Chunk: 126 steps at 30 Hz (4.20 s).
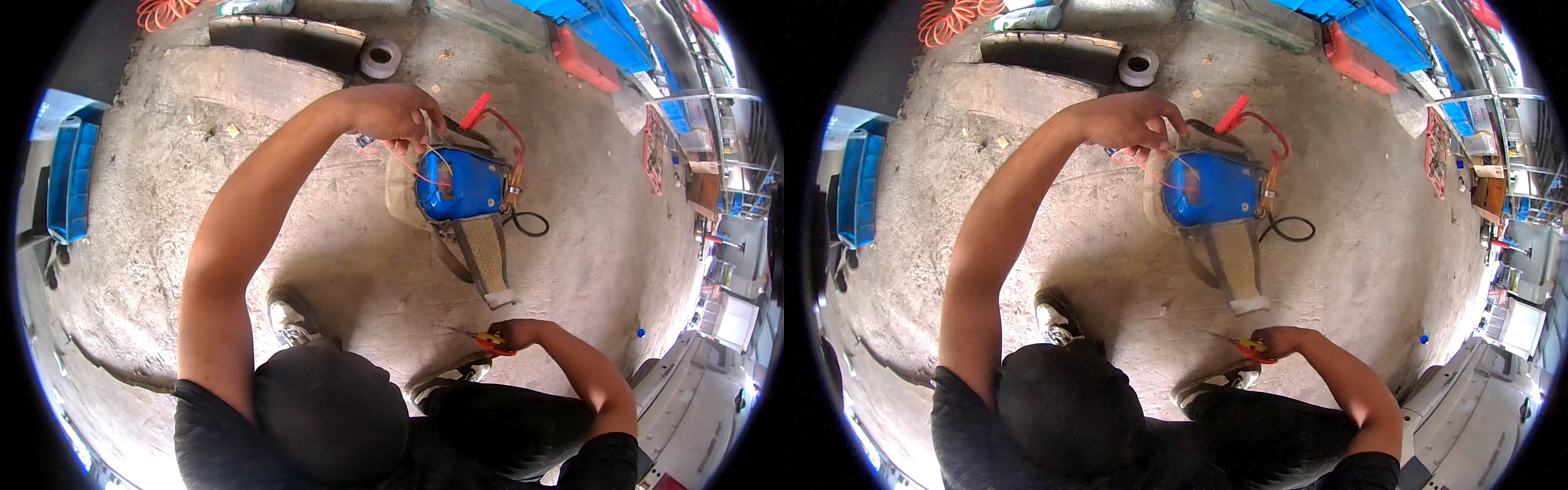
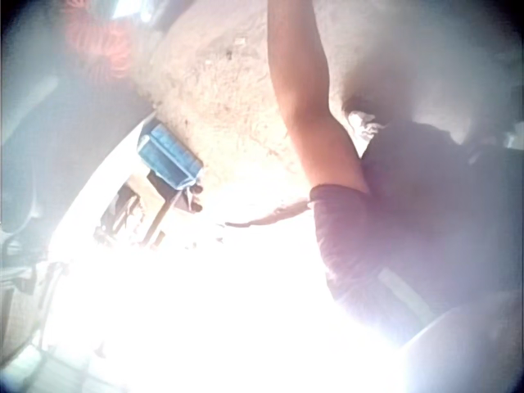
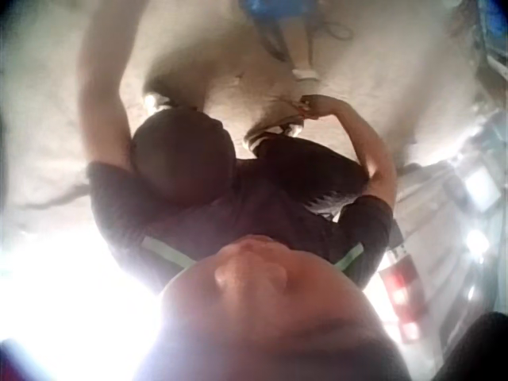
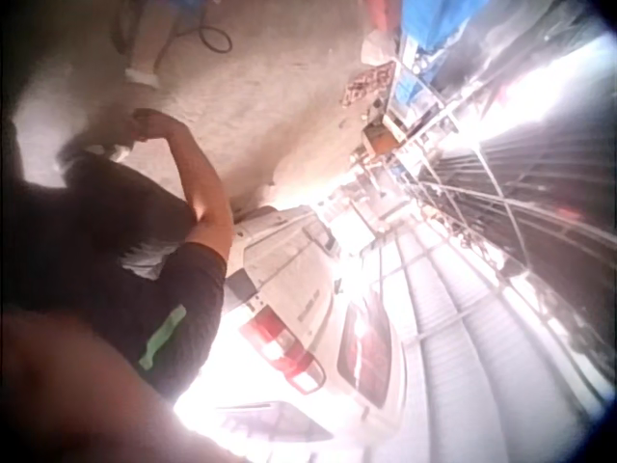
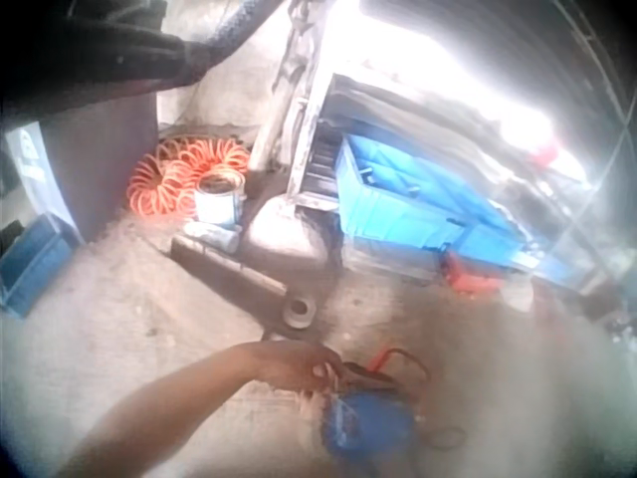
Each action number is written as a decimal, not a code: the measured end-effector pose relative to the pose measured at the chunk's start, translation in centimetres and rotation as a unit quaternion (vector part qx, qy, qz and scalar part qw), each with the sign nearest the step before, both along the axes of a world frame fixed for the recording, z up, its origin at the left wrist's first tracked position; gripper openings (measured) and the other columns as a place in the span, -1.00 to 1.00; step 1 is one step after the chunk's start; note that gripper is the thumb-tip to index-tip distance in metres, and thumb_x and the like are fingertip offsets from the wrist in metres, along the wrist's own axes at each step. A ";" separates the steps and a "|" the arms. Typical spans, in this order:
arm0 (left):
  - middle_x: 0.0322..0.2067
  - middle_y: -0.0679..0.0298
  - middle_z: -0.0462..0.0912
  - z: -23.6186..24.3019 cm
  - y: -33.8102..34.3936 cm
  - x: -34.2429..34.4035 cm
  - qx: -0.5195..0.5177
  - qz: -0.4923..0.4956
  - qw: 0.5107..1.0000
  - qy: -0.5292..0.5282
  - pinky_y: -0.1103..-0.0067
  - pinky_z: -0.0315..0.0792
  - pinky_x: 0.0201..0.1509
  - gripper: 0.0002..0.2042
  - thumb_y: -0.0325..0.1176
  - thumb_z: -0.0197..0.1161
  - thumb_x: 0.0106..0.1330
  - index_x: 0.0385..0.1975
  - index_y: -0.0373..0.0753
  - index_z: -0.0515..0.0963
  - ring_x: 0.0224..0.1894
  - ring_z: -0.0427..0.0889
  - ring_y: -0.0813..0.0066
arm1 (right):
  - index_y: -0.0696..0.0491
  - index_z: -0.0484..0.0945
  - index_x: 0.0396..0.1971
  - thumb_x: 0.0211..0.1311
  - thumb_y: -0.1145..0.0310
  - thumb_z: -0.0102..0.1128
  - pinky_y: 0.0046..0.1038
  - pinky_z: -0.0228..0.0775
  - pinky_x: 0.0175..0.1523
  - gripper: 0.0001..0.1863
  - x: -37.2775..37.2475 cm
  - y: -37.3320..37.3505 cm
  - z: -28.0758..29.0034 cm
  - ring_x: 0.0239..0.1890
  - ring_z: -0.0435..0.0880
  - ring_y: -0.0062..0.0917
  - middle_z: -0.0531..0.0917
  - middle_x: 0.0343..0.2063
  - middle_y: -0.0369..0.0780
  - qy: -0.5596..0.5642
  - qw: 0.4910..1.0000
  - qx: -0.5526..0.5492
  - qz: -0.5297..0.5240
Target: The person works on a small blue electrical device on the floor, stripping wires, cutting with scissors, and wrapping connections with electrical tape. They repeatedly handle the wires and tape to secure the connections.
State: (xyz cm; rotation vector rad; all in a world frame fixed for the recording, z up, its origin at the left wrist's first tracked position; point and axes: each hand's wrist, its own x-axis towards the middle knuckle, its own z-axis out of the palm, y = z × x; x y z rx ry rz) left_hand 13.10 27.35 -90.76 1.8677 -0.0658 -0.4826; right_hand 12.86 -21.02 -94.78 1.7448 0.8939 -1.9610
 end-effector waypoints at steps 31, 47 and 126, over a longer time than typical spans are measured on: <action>-0.27 -0.04 0.61 3.1 -3.6 0.0 -0.264 0.107 0.958 0.039 0.54 0.67 -0.20 -0.52 -0.62 0.14 0.23 0.18 -0.45 0.31 -0.34 0.72 0.29 | -0.15 0.53 0.01 0.09 0.44 0.19 -0.22 0.51 -0.30 -0.58 4.5 20.9 8.3 -0.38 0.62 -0.25 0.57 -0.39 -0.17 -0.371 0.816 0.414 0.158; -0.32 0.01 0.65 -1.7 -5.7 2.6 -0.260 0.108 0.957 -0.064 0.58 0.64 -0.25 -0.54 -0.67 0.11 0.13 0.11 -0.49 0.35 -0.35 0.74 0.35 | 0.12 0.58 -0.33 0.21 0.31 0.28 -0.41 0.36 -0.47 -0.81 3.9 22.3 4.2 -0.66 0.53 -0.46 0.56 -0.69 -0.16 -0.391 0.784 0.459 -0.146; -0.57 0.38 0.53 -3.4 -4.8 -4.3 0.075 0.162 0.981 0.071 0.65 0.26 -0.45 -0.78 -0.31 0.27 0.32 -0.33 -0.38 0.58 -0.50 0.38 0.69 | 0.06 0.55 -0.05 0.27 0.14 -0.01 -0.23 0.33 0.19 -0.61 -4.5 -2.1 -9.5 0.06 0.55 -0.34 0.52 0.07 -0.08 -0.261 0.890 0.348 0.136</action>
